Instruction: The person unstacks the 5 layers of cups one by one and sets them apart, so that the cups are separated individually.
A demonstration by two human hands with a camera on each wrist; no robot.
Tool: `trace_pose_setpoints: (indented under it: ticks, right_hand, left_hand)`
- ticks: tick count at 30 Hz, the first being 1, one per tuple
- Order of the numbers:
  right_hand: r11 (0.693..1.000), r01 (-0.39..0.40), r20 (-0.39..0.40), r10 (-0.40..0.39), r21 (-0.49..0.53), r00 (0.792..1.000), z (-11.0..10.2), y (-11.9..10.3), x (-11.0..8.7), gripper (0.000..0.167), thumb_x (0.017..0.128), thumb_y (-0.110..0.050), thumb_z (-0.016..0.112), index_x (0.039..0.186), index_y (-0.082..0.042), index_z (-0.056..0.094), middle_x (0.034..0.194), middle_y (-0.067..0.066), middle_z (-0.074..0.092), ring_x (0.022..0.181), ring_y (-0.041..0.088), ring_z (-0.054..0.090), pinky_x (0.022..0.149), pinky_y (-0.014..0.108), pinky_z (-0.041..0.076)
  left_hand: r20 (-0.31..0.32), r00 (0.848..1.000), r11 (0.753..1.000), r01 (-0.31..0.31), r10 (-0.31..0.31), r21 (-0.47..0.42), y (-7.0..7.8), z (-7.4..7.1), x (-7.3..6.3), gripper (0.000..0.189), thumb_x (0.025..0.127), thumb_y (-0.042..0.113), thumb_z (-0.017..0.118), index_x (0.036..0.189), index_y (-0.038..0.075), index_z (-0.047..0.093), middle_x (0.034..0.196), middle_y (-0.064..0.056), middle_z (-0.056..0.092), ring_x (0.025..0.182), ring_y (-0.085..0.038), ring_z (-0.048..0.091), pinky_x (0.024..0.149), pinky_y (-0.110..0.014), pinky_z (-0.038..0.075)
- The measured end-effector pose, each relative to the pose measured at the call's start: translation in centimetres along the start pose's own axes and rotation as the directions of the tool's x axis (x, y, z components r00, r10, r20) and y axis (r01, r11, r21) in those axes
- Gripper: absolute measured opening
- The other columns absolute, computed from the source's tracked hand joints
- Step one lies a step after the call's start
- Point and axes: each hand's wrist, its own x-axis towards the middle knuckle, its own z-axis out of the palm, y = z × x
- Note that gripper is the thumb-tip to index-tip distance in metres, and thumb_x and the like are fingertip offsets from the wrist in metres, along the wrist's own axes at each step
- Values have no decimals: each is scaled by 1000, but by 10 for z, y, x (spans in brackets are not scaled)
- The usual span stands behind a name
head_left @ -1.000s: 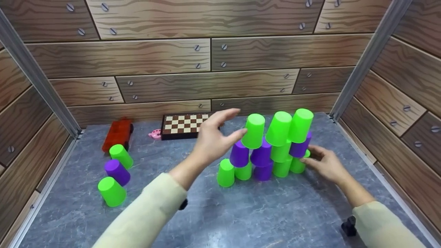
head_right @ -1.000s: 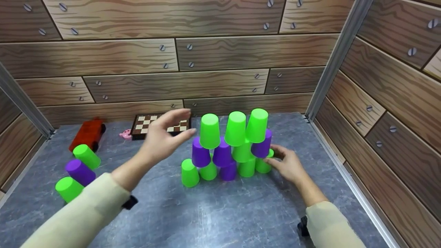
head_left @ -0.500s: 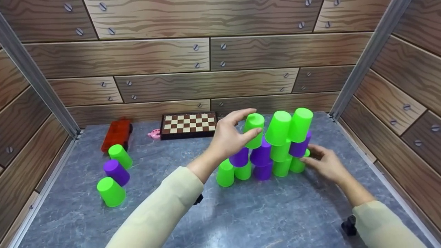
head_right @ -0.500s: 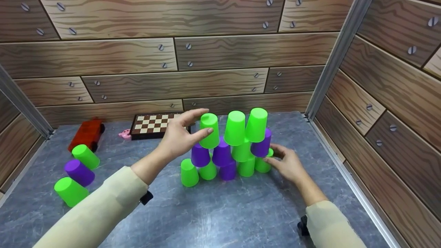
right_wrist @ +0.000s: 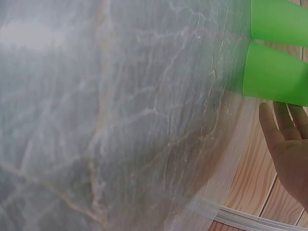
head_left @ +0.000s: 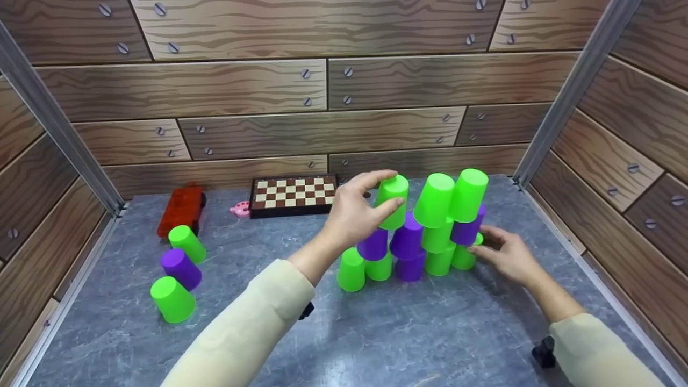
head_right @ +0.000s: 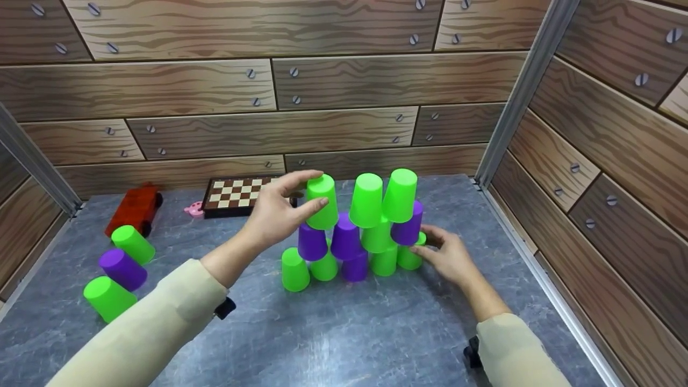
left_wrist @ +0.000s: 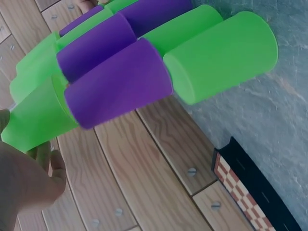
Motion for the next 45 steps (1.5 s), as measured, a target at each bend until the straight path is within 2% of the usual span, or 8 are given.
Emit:
trace_pose_setpoints:
  ticks: [7, 14, 21, 24, 30, 33, 37, 45]
  right_hand:
    - [999, -17, -2, 17, -27, 1000, -4, 2, -1, 53, 95, -7, 80, 141, 10, 59, 128, 28, 69, 110, 25, 68, 87, 16, 54]
    - [1000, -17, -2, 17, -23, 1000, -5, 5, 0, 52, 96, -5, 79, 141, 11, 59, 129, 29, 68, 108, 15, 67, 86, 16, 55]
    - [1000, -21, 0, 21, -22, 1000, -6, 6, -1, 52, 96, -6, 79, 141, 11, 59, 129, 28, 68, 106, 10, 67, 85, 17, 56]
    - [999, -22, -5, 22, -26, 1000, -7, 4, -2, 51, 96, -8, 79, 140, 10, 60, 128, 27, 69, 105, 8, 67, 85, 17, 56]
    - [999, -16, -12, 15, -36, 1000, -8, 3, -4, 51, 96, -10, 81, 139, 9, 61, 125, 27, 70, 102, 5, 67, 85, 17, 57]
    - [999, -22, -2, 22, -34, 1000, -7, 3, -4, 52, 96, -11, 81, 140, 9, 61, 124, 26, 70, 101, 7, 67, 84, 19, 58]
    - [999, -28, 14, 28, -26, 999, -5, 2, -3, 53, 96, -12, 80, 141, 9, 60, 125, 26, 70, 101, 9, 68, 83, 22, 59]
    - [1000, -12, 15, 12, -17, 1000, -1, -2, 0, 51, 96, -11, 80, 140, 8, 61, 125, 26, 70, 103, 11, 68, 84, 21, 59]
  left_hand:
    - [-46, 997, 997, 54, -56, -50, -3, -31, 2, 48, 92, 15, 85, 138, 12, 70, 130, -6, 71, 112, -17, 66, 94, -34, 58]
    - [-102, 988, 991, 110, -118, -80, -27, -78, 0, 51, 91, 10, 84, 139, 7, 68, 127, -12, 71, 104, -24, 69, 80, -33, 63]
    - [-142, 969, 980, 200, -200, -17, -56, -134, -8, 51, 92, 10, 83, 141, 11, 68, 133, -12, 70, 115, -25, 67, 96, -41, 60]
    - [-143, 964, 973, 230, -224, 27, -68, -155, -14, 51, 93, 10, 82, 142, 10, 67, 133, -14, 70, 115, -27, 66, 96, -38, 58]
    - [-94, 947, 945, 315, -307, 87, -94, -188, -28, 55, 97, 10, 79, 149, 10, 61, 140, -17, 65, 118, -32, 67, 70, -27, 62]
    - [-63, 934, 924, 357, -352, 135, -106, -202, -37, 59, 99, 12, 77, 154, 9, 56, 147, -20, 61, 128, -37, 63, 82, -33, 63]
    - [-31, 914, 893, 401, -404, 204, -121, -219, -49, 62, 101, 12, 75, 157, 5, 51, 151, -23, 56, 136, -40, 57, 106, -46, 53]
    - [47, 884, 856, 435, -465, 281, -142, -247, -66, 58, 99, 10, 76, 151, -3, 54, 143, -27, 60, 129, -42, 59, 107, -52, 51]
